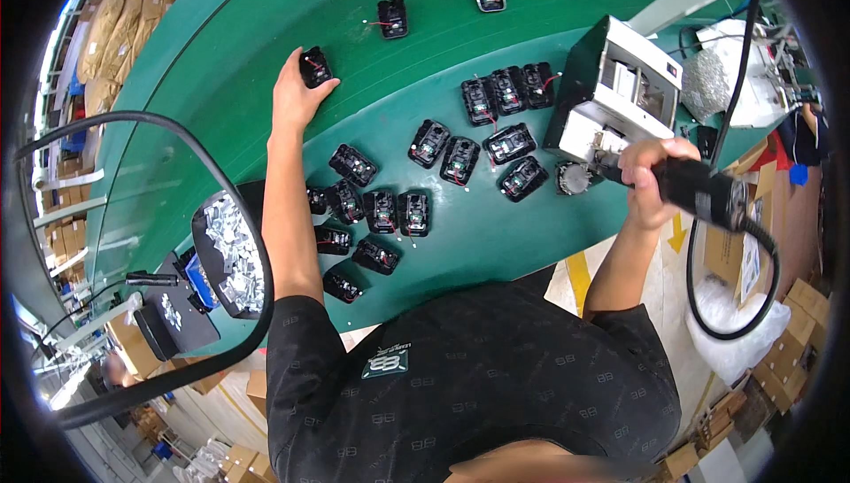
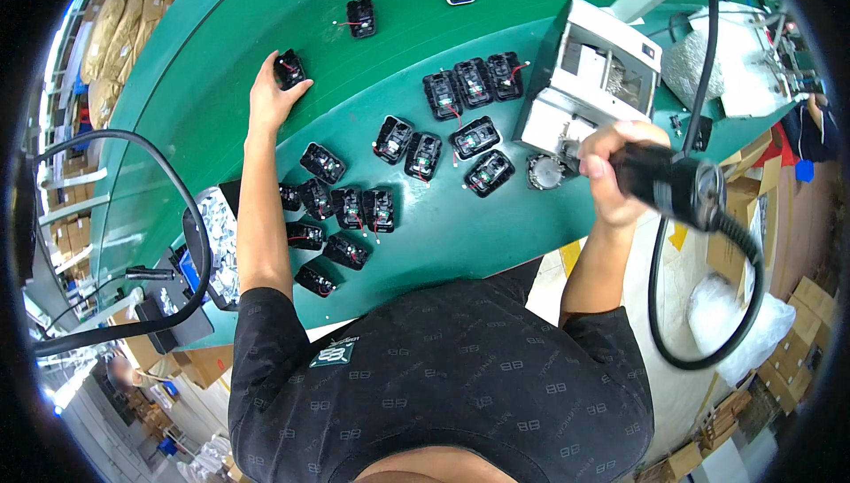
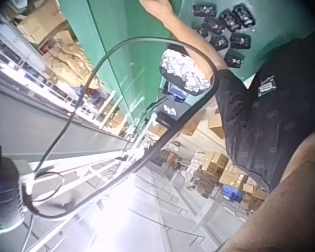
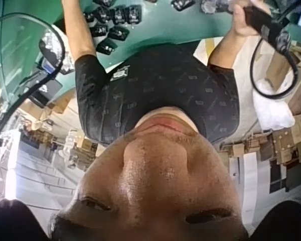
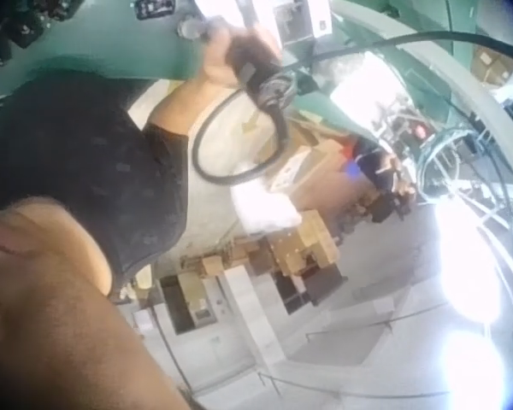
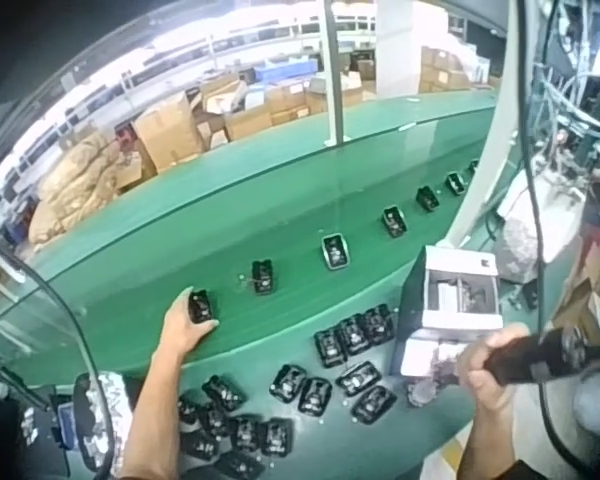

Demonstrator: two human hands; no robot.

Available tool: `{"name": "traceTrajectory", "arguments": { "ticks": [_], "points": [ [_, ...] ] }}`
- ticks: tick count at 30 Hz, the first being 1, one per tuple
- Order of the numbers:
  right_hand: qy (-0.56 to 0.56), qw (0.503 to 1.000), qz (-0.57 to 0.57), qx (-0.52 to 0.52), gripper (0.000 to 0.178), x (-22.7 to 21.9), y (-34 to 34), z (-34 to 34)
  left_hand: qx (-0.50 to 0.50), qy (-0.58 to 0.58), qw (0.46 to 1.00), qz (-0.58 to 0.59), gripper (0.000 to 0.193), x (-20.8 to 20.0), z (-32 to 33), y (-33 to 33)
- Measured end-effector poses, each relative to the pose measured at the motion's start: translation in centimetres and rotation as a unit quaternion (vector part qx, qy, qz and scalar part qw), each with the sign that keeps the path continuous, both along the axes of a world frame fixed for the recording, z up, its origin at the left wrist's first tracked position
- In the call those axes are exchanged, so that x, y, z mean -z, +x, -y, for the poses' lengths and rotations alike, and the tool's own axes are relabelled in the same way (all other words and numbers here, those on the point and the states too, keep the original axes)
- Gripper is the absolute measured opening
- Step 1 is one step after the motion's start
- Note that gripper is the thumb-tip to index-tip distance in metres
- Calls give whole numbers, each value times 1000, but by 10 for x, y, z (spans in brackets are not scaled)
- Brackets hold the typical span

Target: The person assembles electronic components by securing a circuit board into an electronic housing with screws using an electric screwdriver.

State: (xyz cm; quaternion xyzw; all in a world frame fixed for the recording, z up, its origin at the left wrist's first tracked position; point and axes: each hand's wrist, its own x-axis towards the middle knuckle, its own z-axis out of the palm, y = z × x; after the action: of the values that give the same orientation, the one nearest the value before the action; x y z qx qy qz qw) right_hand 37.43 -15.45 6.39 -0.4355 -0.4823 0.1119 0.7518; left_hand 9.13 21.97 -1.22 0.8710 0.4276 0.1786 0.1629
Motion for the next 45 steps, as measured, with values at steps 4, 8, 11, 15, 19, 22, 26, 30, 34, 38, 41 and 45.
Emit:
{"name": "traceTrajectory", "arguments": {
  "ticks": [4, 8, 11, 15, 19, 22, 26, 30, 34, 38, 41, 45],
  "points": [
    [-63, 994, -37, 81, 37, -6, -4, -10, -5, 25, 999, 42, 74, -29, 35, 7],
    [-66, 991, -98, 69, 32, -14, -3, -21, 47, 21, 990, 134, 74, -77, 90, 1],
    [-105, 986, -88, 93, 29, -17, -2, -22, 52, -62, 975, 209, 84, -99, 133, -5],
    [-177, 972, -95, 121, 30, -30, 2, -31, 122, -86, 950, 276, 89, -91, 182, -23],
    [-184, 964, -173, 85, 34, -33, -22, -17, 157, -105, 932, 310, 86, -66, 226, -28],
    [-73, 973, -218, 29, 38, -48, -51, 4, 142, -261, 904, 308, 84, -61, 256, -22],
    [130, 958, -169, -194, 45, -78, -94, 13, 198, -190, 921, 276, 82, -55, 276, -12],
    [62, 973, -43, -219, 37, -106, -127, 9, 237, -150, 921, 272, 82, -69, 282, -1],
    [33, 979, -83, -181, 38, -82, -154, -7, 239, -115, 919, 291, 84, -64, 277, -6],
    [-2, 979, -123, -165, 37, -77, -161, -10, 234, -127, 920, 289, 85, -66, 276, -9],
    [-18, 980, -127, -154, 36, -74, -164, -12, 228, -138, 921, 284, 86, -66, 275, -10],
    [-17, 979, -122, -165, 36, -76, -164, -14, 228, -144, 917, 292, 86, -65, 274, -9]
  ]
}}
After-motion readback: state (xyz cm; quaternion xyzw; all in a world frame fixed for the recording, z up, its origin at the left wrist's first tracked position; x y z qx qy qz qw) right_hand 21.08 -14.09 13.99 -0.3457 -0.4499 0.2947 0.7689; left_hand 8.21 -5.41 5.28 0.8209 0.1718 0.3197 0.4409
